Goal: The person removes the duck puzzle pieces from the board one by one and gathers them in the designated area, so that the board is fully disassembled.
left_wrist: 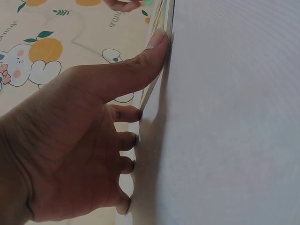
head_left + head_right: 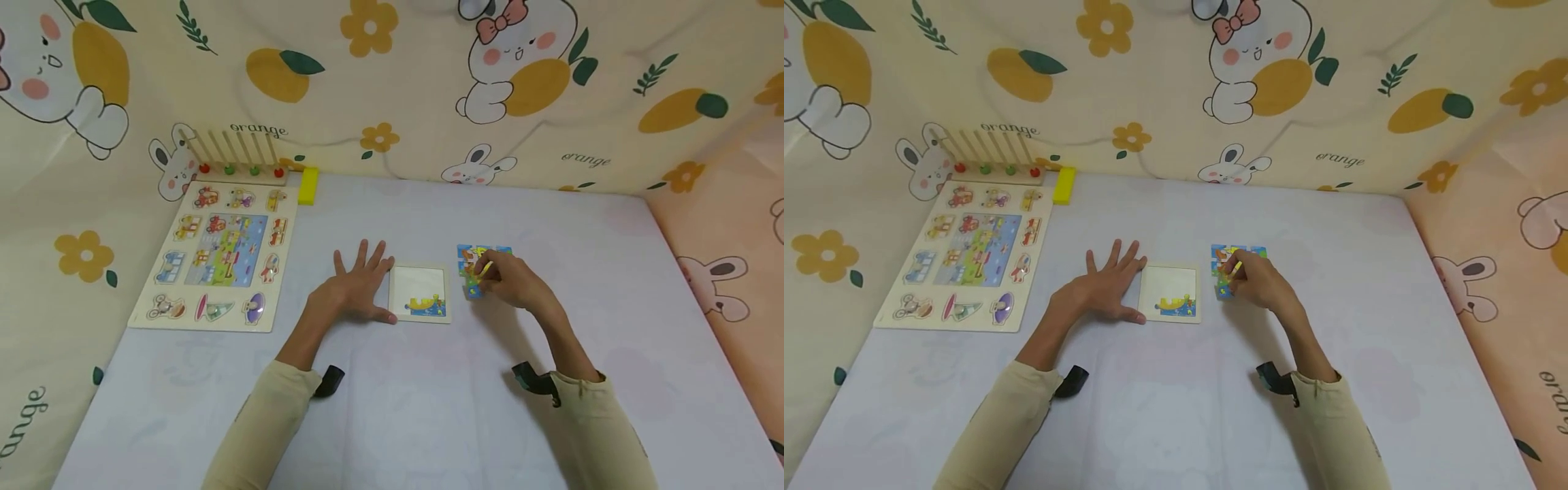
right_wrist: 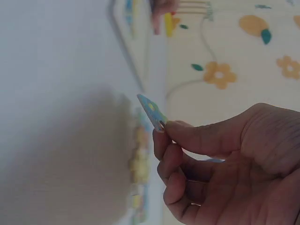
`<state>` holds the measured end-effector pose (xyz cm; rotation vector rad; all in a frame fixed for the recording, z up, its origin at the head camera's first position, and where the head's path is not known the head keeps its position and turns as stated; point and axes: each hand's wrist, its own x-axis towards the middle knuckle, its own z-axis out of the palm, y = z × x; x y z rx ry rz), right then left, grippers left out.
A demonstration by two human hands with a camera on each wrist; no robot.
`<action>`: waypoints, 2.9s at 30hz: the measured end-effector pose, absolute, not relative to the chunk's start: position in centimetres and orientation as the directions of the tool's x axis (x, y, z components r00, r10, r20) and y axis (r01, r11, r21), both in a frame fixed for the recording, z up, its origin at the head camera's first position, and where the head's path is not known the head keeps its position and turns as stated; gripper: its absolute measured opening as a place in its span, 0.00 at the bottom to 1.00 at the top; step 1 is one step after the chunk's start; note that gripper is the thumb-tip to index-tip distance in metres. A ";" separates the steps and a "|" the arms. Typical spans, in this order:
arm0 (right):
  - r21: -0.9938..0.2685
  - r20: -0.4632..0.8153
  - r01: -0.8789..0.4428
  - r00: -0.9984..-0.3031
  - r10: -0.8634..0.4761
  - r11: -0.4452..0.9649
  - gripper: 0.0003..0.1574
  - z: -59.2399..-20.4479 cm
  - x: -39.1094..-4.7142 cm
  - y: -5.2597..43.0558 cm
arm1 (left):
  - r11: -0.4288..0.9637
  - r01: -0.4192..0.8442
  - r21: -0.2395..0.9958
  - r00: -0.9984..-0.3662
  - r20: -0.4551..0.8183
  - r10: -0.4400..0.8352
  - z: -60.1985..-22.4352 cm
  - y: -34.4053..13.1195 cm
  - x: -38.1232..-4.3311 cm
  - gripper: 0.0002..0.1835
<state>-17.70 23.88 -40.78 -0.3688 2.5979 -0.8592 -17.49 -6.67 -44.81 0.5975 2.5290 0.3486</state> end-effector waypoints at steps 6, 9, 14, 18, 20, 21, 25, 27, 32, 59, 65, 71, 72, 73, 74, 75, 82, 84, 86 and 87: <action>-0.628 -0.239 -0.133 -0.905 -0.352 0.767 0.09 -42.6 -17.7 23.9 | 0.871 0.335 0.359 -0.769 -0.431 0.473 -44.9 -6.8 -17.3 0.65; -0.597 -0.263 -0.106 -0.911 -0.318 0.796 0.10 -42.6 -17.6 23.7 | 0.868 0.339 0.363 -0.767 -0.427 0.478 -45.0 -6.8 -17.3 0.65; -0.486 -0.335 -0.084 -0.901 -0.275 0.870 0.17 -41.7 -17.5 23.3 | 0.864 0.351 0.362 -0.776 -0.405 0.485 -44.8 -6.8 -17.3 0.64; -0.463 -0.340 -0.097 -0.899 -0.277 0.881 0.21 -41.6 -17.6 23.1 | 0.865 0.347 0.361 -0.777 -0.407 0.481 -44.7 -6.7 -17.4 0.64; -0.462 -0.334 -0.099 -0.901 -0.276 0.881 0.21 -41.7 -17.7 23.0 | 0.865 0.344 0.364 -0.775 -0.410 0.481 -44.8 -6.8 -17.4 0.64; -0.461 -0.334 -0.096 -0.902 -0.273 0.882 0.21 -41.7 -17.7 23.0 | 0.865 0.343 0.365 -0.775 -0.411 0.481 -44.8 -6.8 -17.4 0.64; -0.451 -0.345 -0.075 -0.904 -0.251 0.890 0.22 -41.8 -17.8 22.8 | 0.865 0.343 0.366 -0.772 -0.414 0.482 -44.9 -6.7 -17.4 0.64; -0.446 -0.351 -0.065 -0.905 -0.241 0.893 0.22 -41.8 -17.8 22.7 | 0.864 0.345 0.366 -0.771 -0.414 0.483 -45.1 -6.7 -17.4 0.64; -0.444 -0.360 -0.055 -0.903 -0.235 0.894 0.22 -41.8 -17.8 22.7 | 0.864 0.348 0.364 -0.768 -0.418 0.485 -45.2 -6.7 -17.5 0.65; -0.505 -0.282 -0.163 -0.897 -0.340 0.848 0.16 -40.5 -17.2 21.9 | 0.869 0.343 0.356 -0.770 -0.424 0.477 -44.9 -6.8 -17.5 0.65; -0.551 -0.252 -0.285 -0.839 -0.483 0.784 0.11 -40.6 -16.6 19.2 | 0.870 0.336 0.359 -0.773 -0.423 0.473 -44.8 -6.8 -17.5 0.65; -0.539 -0.281 -0.325 -0.801 -0.529 0.777 0.14 -41.5 -16.1 16.9 | 0.868 0.341 0.360 -0.767 -0.428 0.478 -44.8 -6.9 -17.6 0.65; -0.536 -0.289 -0.324 -0.797 -0.530 0.780 0.14 -41.7 -16.0 16.6 | 0.867 0.342 0.363 -0.766 -0.427 0.481 -44.8 -6.9 -17.6 0.65; -0.534 -0.297 -0.322 -0.794 -0.530 0.782 0.14 -41.8 -16.0 16.5 | 0.865 0.344 0.365 -0.766 -0.424 0.484 -44.9 -6.9 -17.5 0.65; -0.532 -0.306 -0.318 -0.792 -0.528 0.785 0.14 -41.9 -16.0 16.3 | 0.864 0.345 0.366 -0.766 -0.423 0.485 -44.9 -6.9 -17.5 0.65; -0.525 -0.314 -0.317 -0.790 -0.526 0.790 0.13 -42.0 -15.9 16.2 | 0.864 0.347 0.366 -0.766 -0.421 0.486 -44.8 -6.9 -17.5 0.65; -0.501 -0.332 -0.324 -0.784 -0.524 0.803 0.12 -42.2 -15.9 15.9 | 0.859 0.347 0.377 -0.764 -0.417 0.492 -44.7 -6.9 -17.5 0.65; -0.507 -0.327 -0.323 -0.786 -0.525 0.799 0.13 -42.1 -15.9 15.9 | 0.859 0.344 0.379 -0.764 -0.419 0.491 -44.7 -6.9 -17.5 0.65; -0.510 -0.315 -0.325 -0.791 -0.524 0.796 0.12 -42.0 -15.9 16.0 | 0.860 0.342 0.379 -0.764 -0.421 0.490 -44.7 -6.9 -17.5 0.65; -0.510 -0.306 -0.329 -0.794 -0.525 0.795 0.12 -41.9 -15.9 16.0 | 0.860 0.341 0.380 -0.762 -0.423 0.489 -44.7 -6.9 -17.5 0.65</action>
